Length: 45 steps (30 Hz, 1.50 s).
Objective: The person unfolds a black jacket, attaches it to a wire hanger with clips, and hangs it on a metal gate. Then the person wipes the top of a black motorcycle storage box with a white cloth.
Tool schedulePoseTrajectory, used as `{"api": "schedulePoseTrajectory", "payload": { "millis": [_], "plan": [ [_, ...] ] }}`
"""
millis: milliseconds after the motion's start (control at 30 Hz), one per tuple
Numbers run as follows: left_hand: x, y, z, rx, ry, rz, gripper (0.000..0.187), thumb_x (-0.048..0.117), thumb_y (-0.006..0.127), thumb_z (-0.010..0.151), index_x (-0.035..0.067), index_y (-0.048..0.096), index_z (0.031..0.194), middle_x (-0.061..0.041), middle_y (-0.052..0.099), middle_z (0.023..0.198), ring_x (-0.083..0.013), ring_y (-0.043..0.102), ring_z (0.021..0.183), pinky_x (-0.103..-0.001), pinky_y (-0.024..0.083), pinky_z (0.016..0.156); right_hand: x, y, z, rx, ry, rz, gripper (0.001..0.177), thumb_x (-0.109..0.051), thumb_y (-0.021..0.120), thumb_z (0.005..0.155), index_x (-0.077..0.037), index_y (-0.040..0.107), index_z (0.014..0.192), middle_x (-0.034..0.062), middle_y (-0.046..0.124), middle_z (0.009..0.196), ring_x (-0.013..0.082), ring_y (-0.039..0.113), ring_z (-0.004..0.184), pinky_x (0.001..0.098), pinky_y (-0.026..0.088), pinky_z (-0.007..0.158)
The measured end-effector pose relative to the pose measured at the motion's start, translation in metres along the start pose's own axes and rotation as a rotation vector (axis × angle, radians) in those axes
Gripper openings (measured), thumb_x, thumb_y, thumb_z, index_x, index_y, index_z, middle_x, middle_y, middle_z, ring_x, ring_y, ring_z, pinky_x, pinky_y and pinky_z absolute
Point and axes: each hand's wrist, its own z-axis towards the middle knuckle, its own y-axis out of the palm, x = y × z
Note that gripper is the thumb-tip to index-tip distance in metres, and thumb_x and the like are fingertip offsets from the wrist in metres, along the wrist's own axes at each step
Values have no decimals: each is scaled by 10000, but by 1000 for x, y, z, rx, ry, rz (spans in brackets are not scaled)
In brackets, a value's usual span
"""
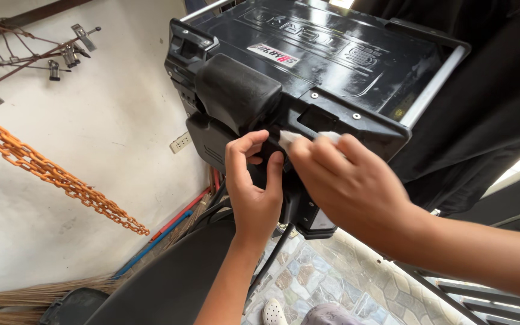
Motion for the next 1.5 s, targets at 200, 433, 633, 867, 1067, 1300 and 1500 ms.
{"api": "schedulePoseTrajectory", "payload": {
  "millis": [200, 433, 633, 867, 1067, 1300, 1500],
  "plan": [
    [7, -2, -2, -18, 36, 47, 316, 153, 717, 991, 55, 589, 1262, -72, 611, 1251, -204, 594, 1147, -333, 487, 965, 21, 16, -47, 320, 186, 624, 462, -105, 720, 845, -15, 692, 1297, 66, 592, 1203, 247, 589, 1119, 365, 519, 953],
    [7, 4, -2, 2, 58, 91, 276, 203, 680, 1029, 52, 598, 1244, -77, 611, 1274, -202, 588, 1167, -317, 482, 949, 10, 8, -43, 505, 514, 733, 295, 46, 708, 895, -19, 748, 1179, 88, 674, 1167, 258, 607, 1117, 385, 544, 987],
    [4, 3, -6, 17, -135, -114, 295, 234, 484, 1112, 35, 606, 1292, -49, 629, 1223, -116, 556, 1005, -278, 471, 928, 0, 23, -61, 558, 464, 785, 405, 91, 702, 813, -50, 762, 1188, 61, 669, 1166, 240, 606, 1108, 368, 536, 953],
    [9, 10, -18, 69, -222, -228, 324, 196, 462, 1122, 8, 565, 1365, -104, 609, 1344, -164, 527, 1147, -310, 431, 1020, -15, 41, -67, 527, 254, 768, 528, 22, 735, 736, -66, 764, 1255, 43, 631, 1180, 230, 588, 1070, 350, 525, 882],
    [20, 27, -58, 182, -300, -241, 366, 127, 480, 1077, -7, 467, 1417, -166, 538, 1481, -258, 513, 1407, -384, 390, 1193, -19, 38, -68, 518, 287, 803, 580, 36, 706, 680, -53, 735, 1252, 35, 621, 1207, 242, 596, 1089, 375, 542, 906],
    [26, 26, -89, 183, -377, -360, 395, 174, 525, 1068, -4, 487, 1418, -144, 596, 1395, -205, 604, 1273, -351, 489, 1081, -51, 25, -45, 508, 439, 1381, 427, 25, 670, 786, -73, 750, 1194, 18, 648, 1177, 201, 627, 1056, 335, 530, 903],
    [19, -13, -83, 23, -586, -658, 543, 423, 437, 1090, -14, 612, 1360, -85, 726, 1092, -135, 674, 966, -290, 535, 868, -70, 6, -52, 51, 1036, 2852, 275, -89, 620, 944, -62, 678, 1211, 39, 713, 1100, 124, 651, 1038, 306, 514, 917]
  ]
}}
